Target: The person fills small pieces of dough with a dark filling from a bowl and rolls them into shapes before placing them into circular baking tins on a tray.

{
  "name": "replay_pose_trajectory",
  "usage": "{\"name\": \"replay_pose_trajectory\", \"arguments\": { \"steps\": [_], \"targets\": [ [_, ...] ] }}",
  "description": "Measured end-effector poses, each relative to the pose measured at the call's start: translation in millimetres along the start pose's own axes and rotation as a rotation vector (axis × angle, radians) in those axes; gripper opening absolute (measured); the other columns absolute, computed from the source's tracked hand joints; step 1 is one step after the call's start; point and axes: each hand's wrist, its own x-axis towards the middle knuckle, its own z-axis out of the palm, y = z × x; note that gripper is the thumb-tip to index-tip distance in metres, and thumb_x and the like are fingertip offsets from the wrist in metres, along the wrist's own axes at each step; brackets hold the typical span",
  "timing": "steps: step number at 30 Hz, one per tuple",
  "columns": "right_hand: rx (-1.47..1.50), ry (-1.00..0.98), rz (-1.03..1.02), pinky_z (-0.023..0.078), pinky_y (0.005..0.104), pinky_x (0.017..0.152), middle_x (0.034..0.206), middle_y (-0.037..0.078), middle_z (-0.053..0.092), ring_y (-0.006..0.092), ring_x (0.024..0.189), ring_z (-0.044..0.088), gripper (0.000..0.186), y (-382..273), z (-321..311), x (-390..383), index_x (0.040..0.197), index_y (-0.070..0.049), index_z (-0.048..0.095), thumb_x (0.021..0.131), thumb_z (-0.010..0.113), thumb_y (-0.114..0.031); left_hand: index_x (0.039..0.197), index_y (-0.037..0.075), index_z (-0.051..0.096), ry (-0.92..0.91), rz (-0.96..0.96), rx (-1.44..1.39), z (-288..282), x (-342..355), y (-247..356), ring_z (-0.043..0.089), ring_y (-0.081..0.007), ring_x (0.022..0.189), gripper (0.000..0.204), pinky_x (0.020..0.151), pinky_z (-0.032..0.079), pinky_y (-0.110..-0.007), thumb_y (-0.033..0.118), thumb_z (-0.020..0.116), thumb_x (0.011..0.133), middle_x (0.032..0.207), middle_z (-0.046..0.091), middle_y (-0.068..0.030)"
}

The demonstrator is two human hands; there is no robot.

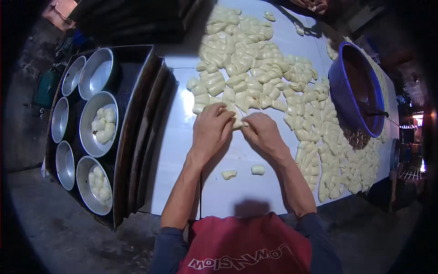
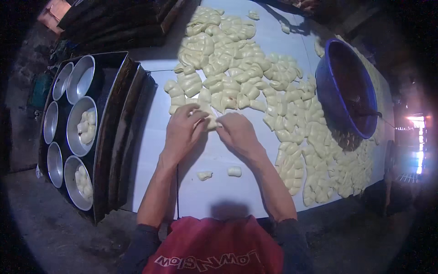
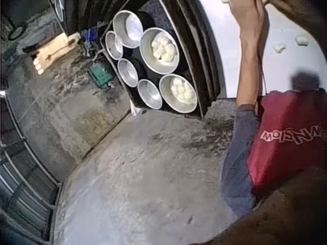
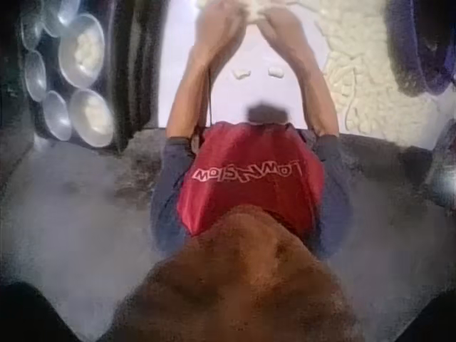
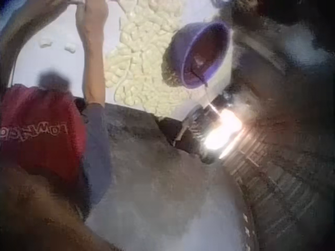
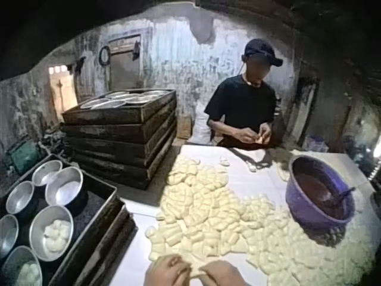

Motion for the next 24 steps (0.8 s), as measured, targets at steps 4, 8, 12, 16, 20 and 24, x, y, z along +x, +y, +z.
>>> {"name": "replay_pose_trajectory", "arguments": {
  "steps": [4, 8, 12, 16, 20, 24],
  "targets": [
    [0.152, -0.236, 0.325, 0.047, 0.0436, 0.078, 0.082, 0.016, 0.066, 0.0379, 0.077, 0.061, 0.022, -27.4, -33.6, -31.2, 0.089, -0.001, 0.067, 0.079, 0.068, -0.021, 0.105, 0.014, 0.073, -0.132, 0.061, 0.204, 14.5, 15.6, -14.7, 0.049, -0.0379, 0.124, 0.020, 0.097, 0.042, -0.052, 0.018, 0.067, 0.087, 0.132, 0.054, -0.0190],
    [0.166, 0.068, 0.078, 0.050, 0.0380, 0.072, 0.085, 0.011, 0.066, 0.0275, 0.073, 0.062, 0.027, 3.6, -33.4, -67.3, 0.095, 0.001, 0.065, 0.080, 0.071, -0.020, 0.117, 0.012, 0.069, -0.088, 0.067, 0.249, 19.6, 18.3, -9.2, 0.039, -0.0439, 0.135, 0.032, 0.107, 0.031, -0.057, 0.021, 0.066, 0.087, 0.141, 0.047, -0.0210],
    [0.770, 0.025, 0.669, 0.047, 0.0252, 0.066, 0.087, 0.003, 0.063, 0.0101, 0.074, 0.059, 0.023, 11.9, -30.2, -79.6, 0.108, -0.002, 0.064, 0.093, 0.067, -0.019, 0.123, 0.006, 0.065, -0.307, 0.230, -0.057, 27.4, 14.8, 16.8, 0.047, -0.0350, 0.131, 0.041, 0.107, 0.030, -0.056, 0.017, 0.064, 0.084, 0.136, 0.054, -0.0199],
    [1.068, 0.125, 0.740, 0.044, 0.0221, 0.062, 0.087, 0.002, 0.063, 0.0068, 0.072, 0.056, 0.028, 14.7, -29.2, -72.1, 0.119, -0.004, 0.061, 0.097, 0.063, -0.022, 0.134, 0.004, 0.057, -0.611, 0.080, -0.217, 36.8, 10.6, 37.4, 0.063, -0.0321, 0.095, 0.053, 0.099, 0.039, -0.047, 0.014, 0.065, 0.083, 0.098, 0.069, -0.0166],
    [1.059, 0.096, 0.786, 0.046, 0.0230, 0.066, 0.090, 0.002, 0.063, 0.0084, 0.075, 0.058, 0.028, 13.3, -28.4, -65.5, 0.116, -0.003, 0.061, 0.096, 0.065, -0.022, 0.129, 0.006, 0.061, -0.432, 0.085, -0.191, 42.4, 9.6, 43.2, 0.065, -0.0310, 0.087, 0.050, 0.094, 0.041, -0.046, 0.025, 0.073, 0.084, 0.089, 0.070, -0.0119],
    [0.498, 0.221, 0.419, 0.050, 0.0254, 0.070, 0.094, 0.003, 0.064, 0.0115, 0.078, 0.059, 0.023, 24.0, -16.9, -70.0, 0.104, 0.000, 0.065, 0.090, 0.070, -0.018, 0.112, 0.008, 0.069, -0.412, 0.142, 0.009, 52.5, 10.5, 50.4, 0.067, -0.0281, 0.086, 0.036, 0.092, 0.042, -0.047, 0.029, 0.074, 0.084, 0.086, 0.070, -0.0093]
  ]
}}
